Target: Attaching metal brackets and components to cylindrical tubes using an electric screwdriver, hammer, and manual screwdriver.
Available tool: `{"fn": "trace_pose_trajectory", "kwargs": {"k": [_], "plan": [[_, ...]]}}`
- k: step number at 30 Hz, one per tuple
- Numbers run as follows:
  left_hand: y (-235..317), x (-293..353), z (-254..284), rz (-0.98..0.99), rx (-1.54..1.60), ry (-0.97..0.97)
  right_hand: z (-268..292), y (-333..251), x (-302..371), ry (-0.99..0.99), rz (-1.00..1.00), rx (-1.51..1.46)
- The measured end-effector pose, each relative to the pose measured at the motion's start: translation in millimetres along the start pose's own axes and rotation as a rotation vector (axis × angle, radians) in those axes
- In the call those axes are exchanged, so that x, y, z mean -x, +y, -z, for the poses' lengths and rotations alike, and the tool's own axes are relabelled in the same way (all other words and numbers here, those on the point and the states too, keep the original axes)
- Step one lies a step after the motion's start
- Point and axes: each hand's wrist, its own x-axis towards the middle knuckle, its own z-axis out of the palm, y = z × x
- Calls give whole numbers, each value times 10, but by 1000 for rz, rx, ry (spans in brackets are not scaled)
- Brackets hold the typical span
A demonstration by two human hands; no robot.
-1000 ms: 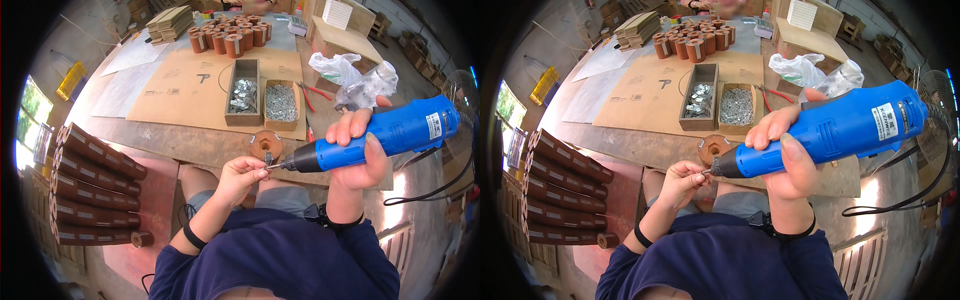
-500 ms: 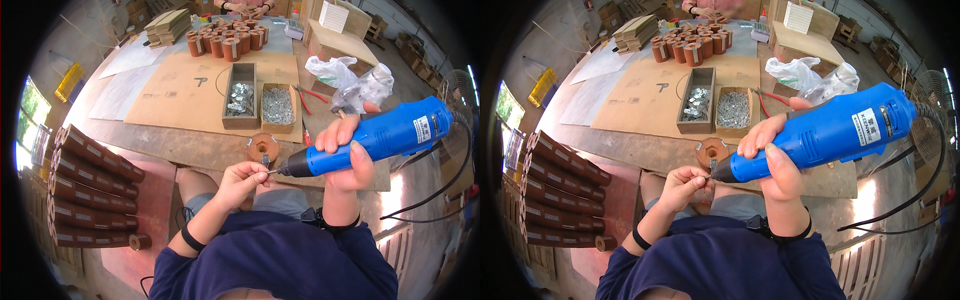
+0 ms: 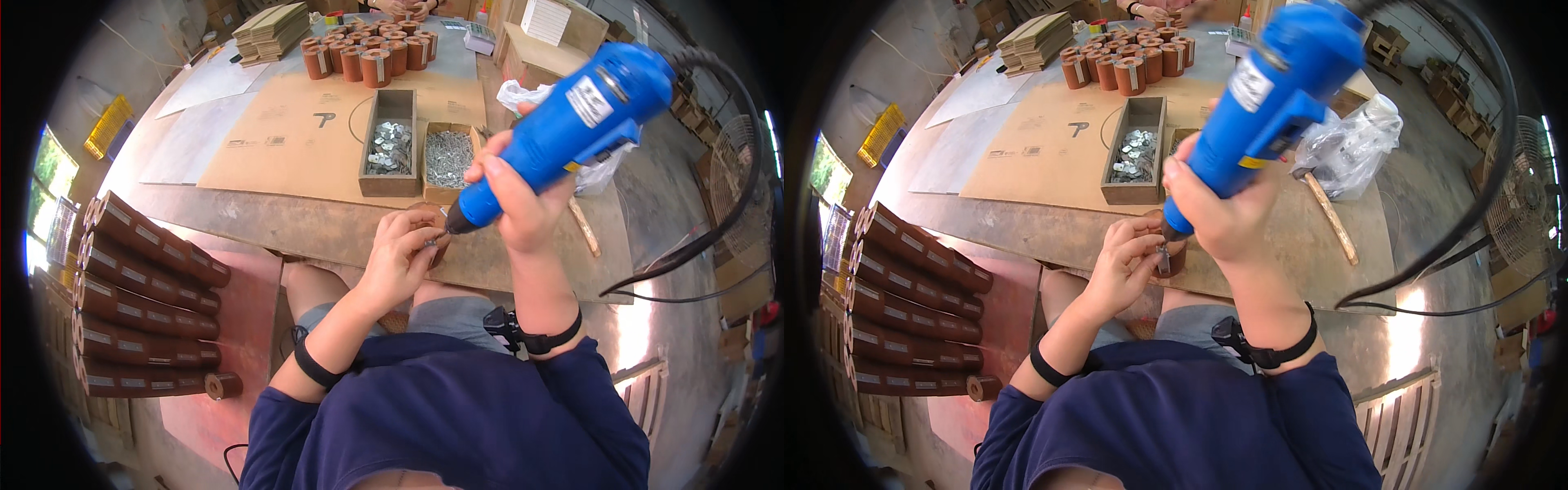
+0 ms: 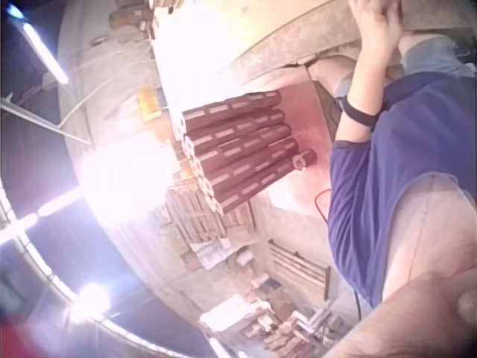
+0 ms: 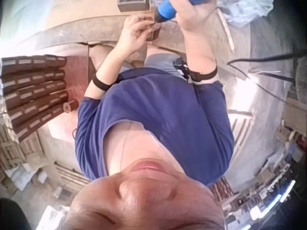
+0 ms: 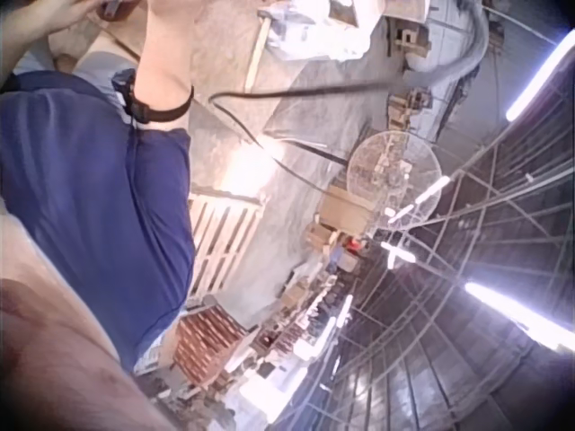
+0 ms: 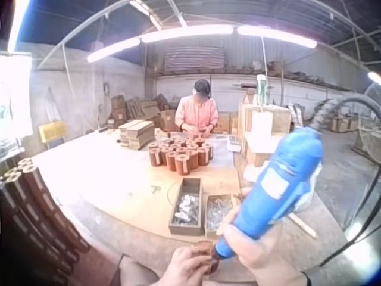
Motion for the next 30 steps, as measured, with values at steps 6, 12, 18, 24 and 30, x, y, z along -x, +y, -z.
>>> {"fn": "trace_pose_trajectory", "kwargs": {"k": [6, 12, 18, 24, 30], "plan": [[-152, 135, -133, 41, -1, -2, -75, 161, -21, -98, 14, 181], [-163, 186, -147, 77, -16, -23, -80, 207, 5, -123, 3, 233], [-225, 236, -183, 88, -28, -10, -110, 222, 4, -160, -2, 255], [-214, 230, -176, 125, -40, -25, -116, 304, 12, -129, 60, 259], [-208, 213, -162, 142, -34, -34, -146, 298, 32, -126, 29, 279]]}}
